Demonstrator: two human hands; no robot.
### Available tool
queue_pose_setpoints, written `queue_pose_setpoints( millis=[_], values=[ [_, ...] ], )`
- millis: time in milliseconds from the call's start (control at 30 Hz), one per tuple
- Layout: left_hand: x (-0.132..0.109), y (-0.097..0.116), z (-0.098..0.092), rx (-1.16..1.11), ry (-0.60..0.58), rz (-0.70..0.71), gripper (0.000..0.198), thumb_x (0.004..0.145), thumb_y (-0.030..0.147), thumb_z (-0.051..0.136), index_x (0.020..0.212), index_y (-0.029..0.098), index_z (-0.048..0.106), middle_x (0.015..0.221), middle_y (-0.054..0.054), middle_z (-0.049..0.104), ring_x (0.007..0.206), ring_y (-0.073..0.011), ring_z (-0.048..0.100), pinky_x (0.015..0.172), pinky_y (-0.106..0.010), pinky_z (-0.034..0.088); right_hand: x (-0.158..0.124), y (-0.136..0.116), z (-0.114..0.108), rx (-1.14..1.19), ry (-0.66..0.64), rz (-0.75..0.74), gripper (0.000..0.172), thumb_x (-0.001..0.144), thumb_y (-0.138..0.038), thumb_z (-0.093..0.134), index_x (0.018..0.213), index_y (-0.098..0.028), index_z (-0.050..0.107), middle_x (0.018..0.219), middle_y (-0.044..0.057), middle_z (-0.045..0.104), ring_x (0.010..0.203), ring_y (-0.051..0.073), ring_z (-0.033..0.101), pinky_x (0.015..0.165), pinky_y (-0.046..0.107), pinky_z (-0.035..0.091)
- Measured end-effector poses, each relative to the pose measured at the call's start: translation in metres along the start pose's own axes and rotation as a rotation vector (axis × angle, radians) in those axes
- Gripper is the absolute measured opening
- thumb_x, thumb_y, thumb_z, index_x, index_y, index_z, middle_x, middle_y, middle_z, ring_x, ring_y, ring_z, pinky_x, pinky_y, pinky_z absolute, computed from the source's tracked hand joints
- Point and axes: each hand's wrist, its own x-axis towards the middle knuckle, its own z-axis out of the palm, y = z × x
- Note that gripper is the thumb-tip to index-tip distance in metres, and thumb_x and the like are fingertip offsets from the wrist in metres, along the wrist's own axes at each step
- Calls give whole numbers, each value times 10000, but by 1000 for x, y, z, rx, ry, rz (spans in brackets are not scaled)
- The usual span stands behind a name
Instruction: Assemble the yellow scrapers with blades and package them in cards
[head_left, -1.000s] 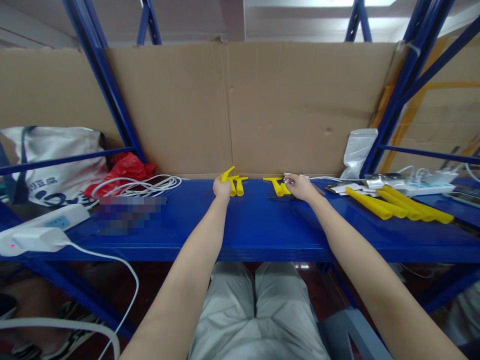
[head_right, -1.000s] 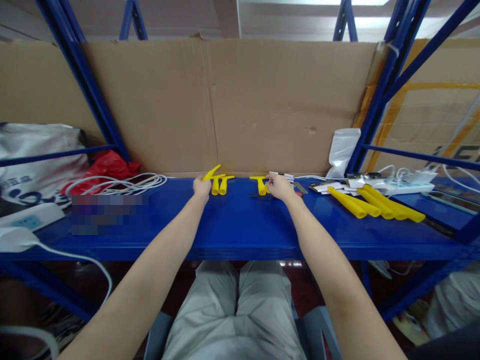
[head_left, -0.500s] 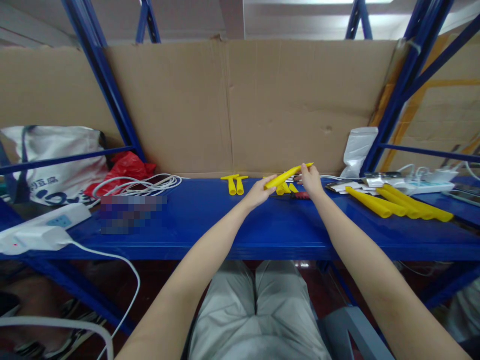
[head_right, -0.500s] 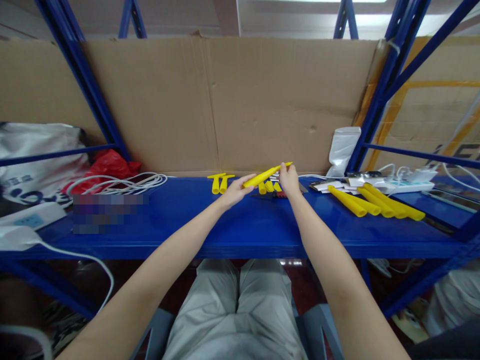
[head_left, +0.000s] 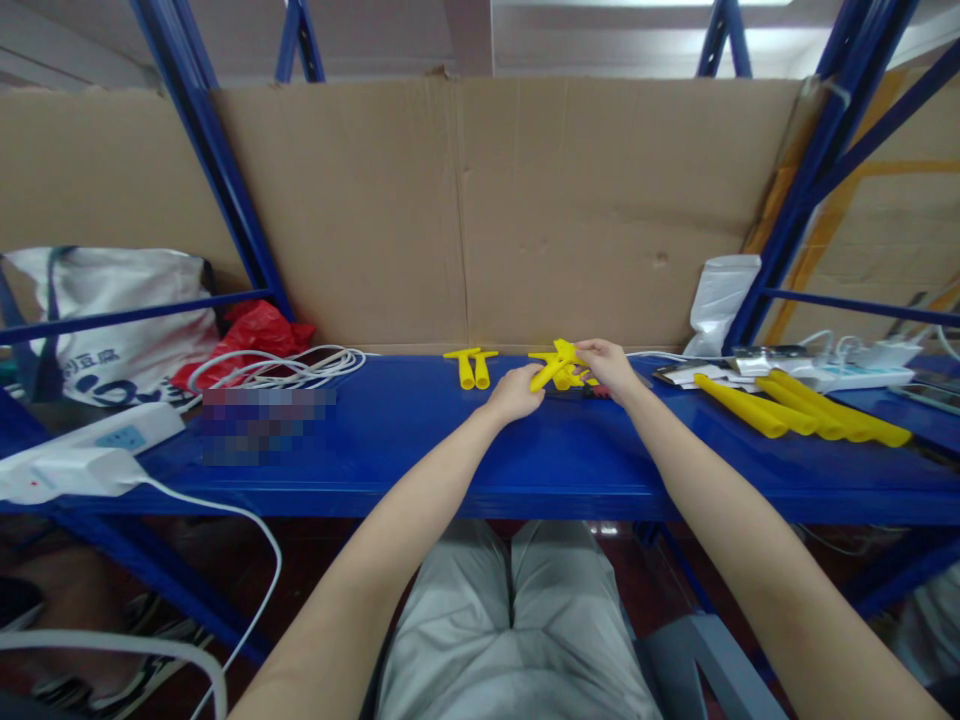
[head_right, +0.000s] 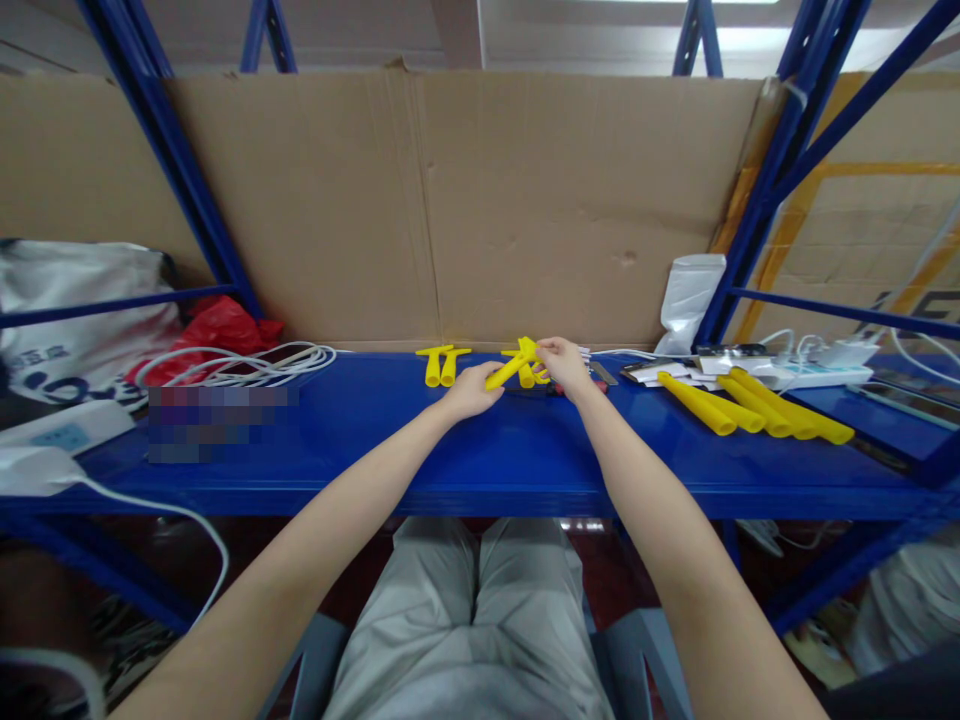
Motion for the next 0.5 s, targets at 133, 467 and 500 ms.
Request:
queue_pose_setpoints(
  millis=[133,467,500],
  values=[
    [0,-3,-4,97,21,-69,385,808,195,562,1192,181,587,1183,-69,636,1126,-214,564,965,-314,422,-5,0,4,-71,-165,-85,237,819,-121,535,1013,-153,666,919,67,702,669,97,637,525,165,493],
    [-1,-4,-9,232,-15,-132,315,847,356,531,1100,192,623,1127,-83,656,1085,-244,584,895,-335,451,-3,11,3,-270,-439,-252,297,825,-184,534,1081,-188,683,1073,55,687,901,144,640,817,291,506],
    [-1,-4,-9,233,-17,-136,313,847,358,530,1097,196,624,1127,-79,656,1083,-242,585,895,-331,451,-2,11,2,-322,-410,-276,299,826,-172,521,1076,-178,684,1072,62,687,905,148,640,826,290,500]
  ],
)
